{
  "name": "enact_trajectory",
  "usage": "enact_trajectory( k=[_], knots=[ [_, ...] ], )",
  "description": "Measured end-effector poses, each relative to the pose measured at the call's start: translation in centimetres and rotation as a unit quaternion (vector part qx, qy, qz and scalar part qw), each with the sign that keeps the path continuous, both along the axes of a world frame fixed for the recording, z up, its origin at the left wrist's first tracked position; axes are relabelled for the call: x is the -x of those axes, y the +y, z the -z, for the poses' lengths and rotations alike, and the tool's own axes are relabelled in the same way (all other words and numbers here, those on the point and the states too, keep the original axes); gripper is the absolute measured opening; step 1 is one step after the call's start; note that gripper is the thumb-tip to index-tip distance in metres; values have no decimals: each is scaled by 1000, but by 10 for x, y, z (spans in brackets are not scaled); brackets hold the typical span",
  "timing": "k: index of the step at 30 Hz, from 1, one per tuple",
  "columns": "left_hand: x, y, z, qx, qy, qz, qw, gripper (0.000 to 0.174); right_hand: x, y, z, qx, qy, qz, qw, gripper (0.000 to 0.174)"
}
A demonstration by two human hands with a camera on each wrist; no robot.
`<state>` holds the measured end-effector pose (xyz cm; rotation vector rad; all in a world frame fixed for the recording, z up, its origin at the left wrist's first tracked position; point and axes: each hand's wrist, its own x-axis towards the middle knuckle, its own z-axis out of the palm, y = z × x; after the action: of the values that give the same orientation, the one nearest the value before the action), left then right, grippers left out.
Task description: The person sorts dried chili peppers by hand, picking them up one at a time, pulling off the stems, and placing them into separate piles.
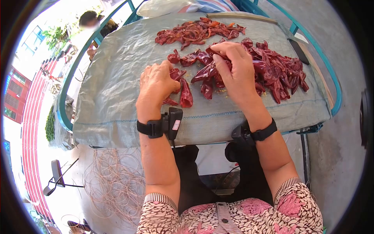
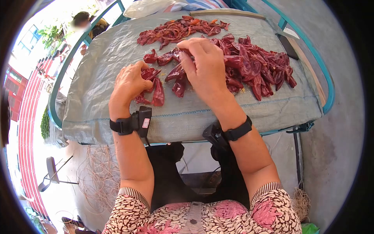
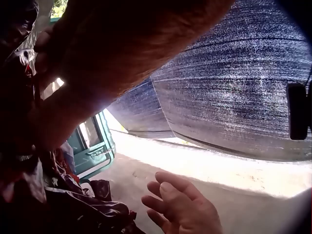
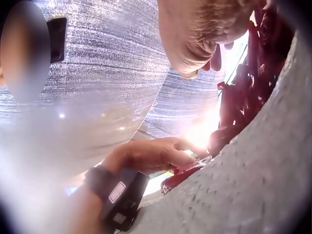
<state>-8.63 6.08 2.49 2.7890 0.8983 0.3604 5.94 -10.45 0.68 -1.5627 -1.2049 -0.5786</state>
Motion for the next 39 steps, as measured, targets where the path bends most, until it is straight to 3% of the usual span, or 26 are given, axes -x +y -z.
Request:
enact_trajectory(
  k=[3, 6, 9, 12, 15, 18, 21, 24, 27, 30, 33, 36, 39],
  knots=[
    [0, -2, -7, 21, -23, -18, 999, 52, -2, -2, 0, -11, 5, 20, 1000, 18],
    [-4, -2, -11, 42, -152, -11, 987, 52, -1, -3, 0, -10, 15, 23, 1000, 20],
    [-8, -3, -11, 142, -216, 84, 962, 50, 1, -2, 0, -11, 5, 23, 1000, 21],
    [-14, 5, 6, -48, -212, 48, 975, 47, 1, -1, 0, -15, 4, 18, 1000, 22],
    [-15, 11, 23, -88, -164, 20, 982, 39, 1, -2, 0, -16, 13, 11, 1000, 22],
    [-21, 14, 35, -30, -103, -5, 994, 31, 3, -2, 1, -14, 22, 3, 1000, 22],
    [-18, 13, 33, -16, -112, 26, 993, 29, 2, -1, 2, -16, 10, 3, 1000, 22],
    [-18, 16, 24, -29, -52, 23, 998, 32, 1, -1, 3, -12, 10, -6, 1000, 22],
    [-17, 22, 19, -26, -170, 0, 985, 37, 4, -1, 3, -3, 31, -13, 999, 22],
    [-18, 19, 21, 23, -321, 130, 938, 39, 8, -3, 1, 10, 52, -18, 998, 22],
    [-10, 17, 13, -27, -253, 3, 967, 41, 7, -4, 1, 11, 55, -22, 998, 22],
    [-4, 19, 17, 10, -95, -143, 985, 48, 4, -4, 4, 11, 44, -24, 999, 22],
    [-1, 25, 26, -28, -25, -100, 994, 54, 6, -4, 4, 19, 46, -27, 998, 21]
  ],
)
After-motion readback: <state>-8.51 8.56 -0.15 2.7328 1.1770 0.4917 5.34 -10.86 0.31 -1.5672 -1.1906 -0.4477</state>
